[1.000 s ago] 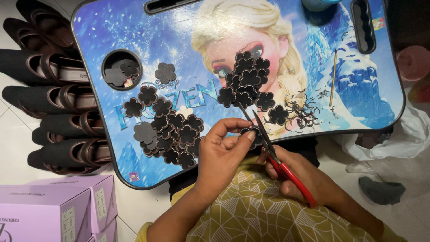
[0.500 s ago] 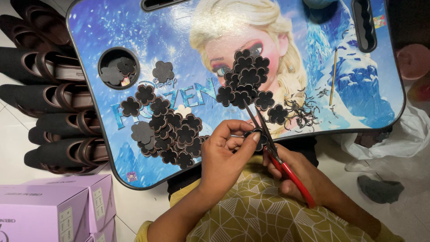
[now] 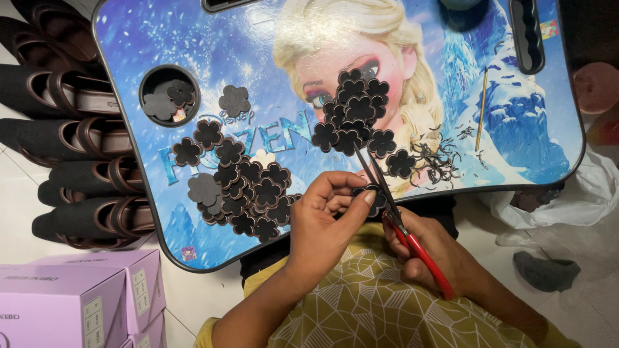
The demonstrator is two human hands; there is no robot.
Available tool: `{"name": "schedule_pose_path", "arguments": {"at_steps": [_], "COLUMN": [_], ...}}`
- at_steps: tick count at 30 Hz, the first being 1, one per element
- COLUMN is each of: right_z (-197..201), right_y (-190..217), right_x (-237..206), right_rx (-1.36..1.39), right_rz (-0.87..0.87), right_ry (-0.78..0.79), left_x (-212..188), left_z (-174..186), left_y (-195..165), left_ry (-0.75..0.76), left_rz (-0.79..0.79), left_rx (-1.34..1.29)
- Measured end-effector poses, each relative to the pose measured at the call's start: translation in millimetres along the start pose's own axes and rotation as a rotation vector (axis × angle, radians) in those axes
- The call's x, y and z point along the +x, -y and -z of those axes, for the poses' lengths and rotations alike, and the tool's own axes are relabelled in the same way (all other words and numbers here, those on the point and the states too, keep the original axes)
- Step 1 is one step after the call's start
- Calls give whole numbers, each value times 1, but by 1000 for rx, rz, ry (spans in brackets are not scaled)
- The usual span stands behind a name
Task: The person sits on the floor with a Frozen-themed lap tray holding many black foam flower cutouts. Using red-handled scissors, they trim the edges of the foam flowers one at a time, placing trimmed pieces back on the tray and letting small scraps fall onto the tray.
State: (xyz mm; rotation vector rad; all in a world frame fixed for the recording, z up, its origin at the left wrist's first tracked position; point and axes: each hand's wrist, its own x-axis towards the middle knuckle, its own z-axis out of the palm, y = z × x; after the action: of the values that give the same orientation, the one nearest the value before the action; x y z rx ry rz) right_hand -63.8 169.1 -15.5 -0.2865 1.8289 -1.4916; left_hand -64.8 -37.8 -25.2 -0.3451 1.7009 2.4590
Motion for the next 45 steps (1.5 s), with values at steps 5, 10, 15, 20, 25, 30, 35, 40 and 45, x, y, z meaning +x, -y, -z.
{"name": "schedule_pose_path", "arguments": {"at_steps": [5, 10, 15, 20, 25, 30, 35, 40, 45], "right_z": [1, 2, 7, 11, 10, 9, 9, 8, 9], "right_y": [-1, -3, -8, -14, -14, -7, 0, 1, -1], "right_x": [1, 0, -1, -2, -3, -1, 1, 1, 1], "right_rx": [-20, -12, -59, -75, 66, -30, -82, -91, -104], "right_rz": [-6, -42, -21, -72, -91, -40, -1, -1, -6], "right_ry": [0, 3, 11, -2, -27, 19, 52, 52, 54], "left_x": [2, 3, 2, 4, 5, 4, 5, 5, 3], "left_z": [3, 4, 6, 8, 11, 10, 10, 10, 11], "left_y": [-2, -6, -14, -15, -10, -9, -14, -10, -6], "left_ry": [3, 18, 14, 8, 13, 54, 14, -5, 3], "left_rz": [-5, -35, -13, -19, 23, 28, -21, 31, 48], "left_rx": [25, 53, 115, 167, 72, 25, 103, 31, 34]}}
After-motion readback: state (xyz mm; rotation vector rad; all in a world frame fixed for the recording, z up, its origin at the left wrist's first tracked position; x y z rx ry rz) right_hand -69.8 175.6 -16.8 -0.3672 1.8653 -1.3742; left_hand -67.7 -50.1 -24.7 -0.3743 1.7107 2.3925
